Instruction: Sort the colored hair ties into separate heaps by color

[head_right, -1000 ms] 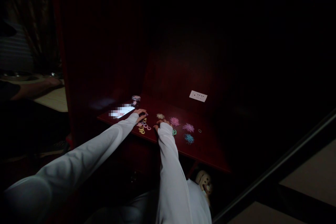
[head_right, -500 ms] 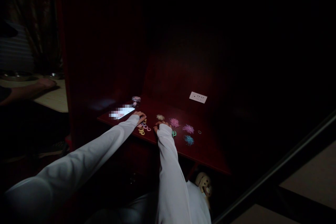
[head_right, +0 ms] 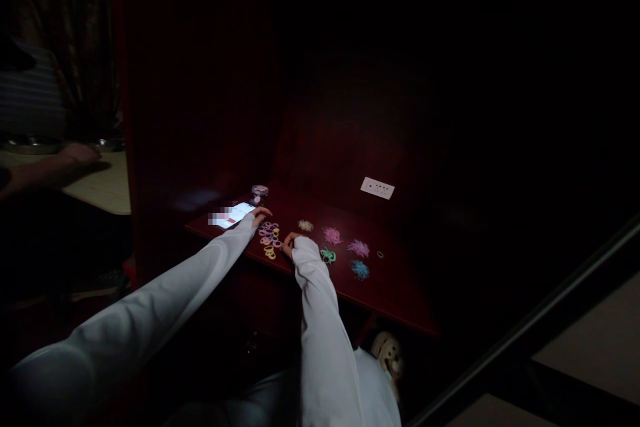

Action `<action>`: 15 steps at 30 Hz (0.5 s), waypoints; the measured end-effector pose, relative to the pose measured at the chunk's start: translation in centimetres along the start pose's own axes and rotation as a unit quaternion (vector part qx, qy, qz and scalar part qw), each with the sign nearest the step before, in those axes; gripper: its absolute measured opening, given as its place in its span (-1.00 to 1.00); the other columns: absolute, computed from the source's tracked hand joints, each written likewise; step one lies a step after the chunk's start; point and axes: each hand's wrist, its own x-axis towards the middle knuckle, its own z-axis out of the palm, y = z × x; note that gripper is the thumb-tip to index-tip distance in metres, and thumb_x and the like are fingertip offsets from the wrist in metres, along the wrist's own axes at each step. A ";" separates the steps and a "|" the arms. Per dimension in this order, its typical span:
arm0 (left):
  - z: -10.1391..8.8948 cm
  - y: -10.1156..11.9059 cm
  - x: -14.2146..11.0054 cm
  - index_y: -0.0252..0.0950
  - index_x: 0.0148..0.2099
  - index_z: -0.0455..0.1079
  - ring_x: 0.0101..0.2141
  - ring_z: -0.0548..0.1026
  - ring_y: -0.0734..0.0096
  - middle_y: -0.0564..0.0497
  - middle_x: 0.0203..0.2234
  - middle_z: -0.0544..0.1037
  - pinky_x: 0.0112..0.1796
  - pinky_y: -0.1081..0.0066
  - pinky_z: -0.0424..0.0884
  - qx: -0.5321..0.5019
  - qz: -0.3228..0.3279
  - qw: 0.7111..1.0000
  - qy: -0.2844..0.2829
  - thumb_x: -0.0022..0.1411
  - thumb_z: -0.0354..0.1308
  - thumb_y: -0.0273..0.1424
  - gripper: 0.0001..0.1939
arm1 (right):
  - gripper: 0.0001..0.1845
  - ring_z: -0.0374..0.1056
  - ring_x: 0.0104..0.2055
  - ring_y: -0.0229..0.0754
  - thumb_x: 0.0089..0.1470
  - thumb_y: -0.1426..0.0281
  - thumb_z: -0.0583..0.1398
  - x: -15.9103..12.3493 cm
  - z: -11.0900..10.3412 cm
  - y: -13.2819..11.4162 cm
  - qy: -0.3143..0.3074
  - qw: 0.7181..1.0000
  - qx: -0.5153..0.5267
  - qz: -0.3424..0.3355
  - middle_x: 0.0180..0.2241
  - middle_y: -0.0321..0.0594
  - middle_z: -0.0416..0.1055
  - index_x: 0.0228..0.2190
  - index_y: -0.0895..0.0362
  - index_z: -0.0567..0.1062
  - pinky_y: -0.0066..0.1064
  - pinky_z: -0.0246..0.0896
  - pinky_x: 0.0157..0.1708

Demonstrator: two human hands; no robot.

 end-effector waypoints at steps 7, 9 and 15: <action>-0.1 1.2 -0.1 -0.19 -0.40 0.34 -0.31 0.51 0.24 0.02 -0.42 0.57 -0.13 0.25 0.49 0.003 -0.001 1.000 0.014 0.09 0.04 -0.44 -0.92 | -0.81 0.40 -0.30 -0.23 0.23 0.31 0.23 -0.6 0.4 0.0 -0.015 0.999 0.049 -0.009 -0.33 -0.32 0.60 -0.24 0.04 0.68 -0.49 0.15 -0.32; 0.2 1.1 0.1 -0.19 -0.41 0.34 -0.32 0.50 0.24 0.02 -0.42 0.57 -0.13 0.25 0.49 0.005 -0.002 1.000 0.003 0.05 0.05 -0.46 -0.92 | -0.78 0.44 -0.24 -0.21 0.24 0.31 0.23 -0.6 0.3 -0.1 -0.027 0.998 0.052 -0.012 -0.24 -0.28 0.63 -0.18 0.03 0.69 -0.48 0.20 -0.26; 0.9 0.4 0.3 -0.20 -0.41 0.34 -0.32 0.51 0.26 0.01 -0.42 0.57 -0.16 0.27 0.50 0.004 -0.003 1.000 0.008 0.08 0.04 -0.47 -0.91 | -0.75 0.47 -0.09 -0.18 0.25 0.32 0.23 -0.4 0.0 -0.7 -0.007 0.998 0.056 -0.032 -0.10 -0.22 0.64 -0.14 0.03 0.71 -0.47 0.26 -0.09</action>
